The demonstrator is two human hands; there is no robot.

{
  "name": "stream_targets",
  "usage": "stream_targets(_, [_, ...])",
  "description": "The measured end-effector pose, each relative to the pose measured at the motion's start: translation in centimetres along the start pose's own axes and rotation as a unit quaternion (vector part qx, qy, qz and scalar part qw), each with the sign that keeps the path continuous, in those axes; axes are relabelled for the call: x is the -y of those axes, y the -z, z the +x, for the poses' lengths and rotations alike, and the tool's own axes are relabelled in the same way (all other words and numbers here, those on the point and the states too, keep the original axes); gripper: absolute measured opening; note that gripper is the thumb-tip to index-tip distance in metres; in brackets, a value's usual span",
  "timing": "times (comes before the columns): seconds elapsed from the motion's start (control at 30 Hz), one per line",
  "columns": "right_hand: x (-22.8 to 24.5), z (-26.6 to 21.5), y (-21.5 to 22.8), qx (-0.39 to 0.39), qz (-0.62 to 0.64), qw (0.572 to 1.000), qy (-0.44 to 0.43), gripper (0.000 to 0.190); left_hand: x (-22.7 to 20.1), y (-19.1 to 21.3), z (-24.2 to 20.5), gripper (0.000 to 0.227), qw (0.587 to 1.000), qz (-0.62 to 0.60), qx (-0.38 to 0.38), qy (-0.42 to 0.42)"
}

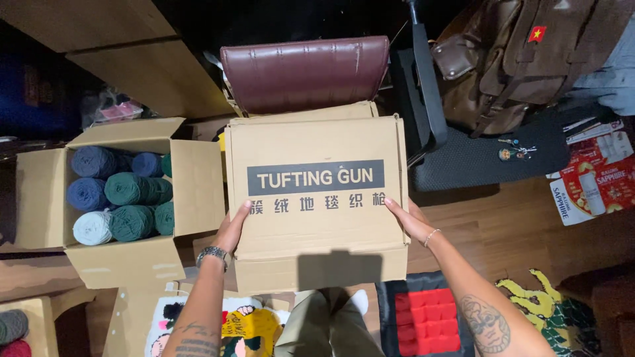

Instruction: The person packs a tufting gun and its accessories into a box, then places the closed box onto a table.

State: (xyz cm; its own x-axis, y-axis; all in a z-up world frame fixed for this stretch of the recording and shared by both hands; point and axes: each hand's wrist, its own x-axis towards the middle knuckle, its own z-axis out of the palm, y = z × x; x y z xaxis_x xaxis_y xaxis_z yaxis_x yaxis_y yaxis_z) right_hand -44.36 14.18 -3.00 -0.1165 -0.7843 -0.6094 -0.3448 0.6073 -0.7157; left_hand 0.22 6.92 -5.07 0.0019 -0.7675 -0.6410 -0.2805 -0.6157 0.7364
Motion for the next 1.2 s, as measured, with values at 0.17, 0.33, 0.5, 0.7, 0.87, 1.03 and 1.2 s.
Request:
stream_targets(0.17, [0.7, -0.1, 0.4, -0.021, 0.013, 1.000, -0.020, 0.083, -1.6, 0.6, -0.9, 0.083, 0.998, 0.046, 0.032, 0.022])
stream_targets(0.33, [3.7, 0.3, 1.7, -0.032, 0.012, 0.999, -0.016, 0.084, -3.8, 0.8, -2.3, 0.074, 1.000, -0.004, 0.009, -0.001])
stream_targets(0.5, [8.2, 2.3, 2.7, -0.032, -0.036, 0.998, -0.031, 0.084, -5.2, 1.4, 0.6, 0.069, 0.993, -0.068, 0.027, -0.090])
stream_targets(0.7, [4.4, 6.1, 2.3, -0.026, -0.074, 0.997, 0.002, 0.082, -5.9, 0.1, 1.3, 0.067, 0.999, 0.015, -0.021, -0.029])
stream_targets(0.87, [2.5, 6.2, 1.2, -0.108, -0.087, 0.988, 0.073, 0.068, -2.9, -0.7, 2.2, 0.073, 0.992, -0.028, -0.051, -0.115])
stream_targets(1.03, [6.6, 1.8, -1.0, -0.250, -0.188, 0.932, 0.181, 0.062, -4.9, 0.6, 2.2, 0.085, 0.999, 0.046, 0.005, 0.025])
stream_targets(1.2, [9.8, -0.9, -9.5, -0.281, -0.295, 0.832, 0.377, 0.061, -6.6, 1.5, 1.1, 0.091, 0.992, 0.082, 0.059, 0.080])
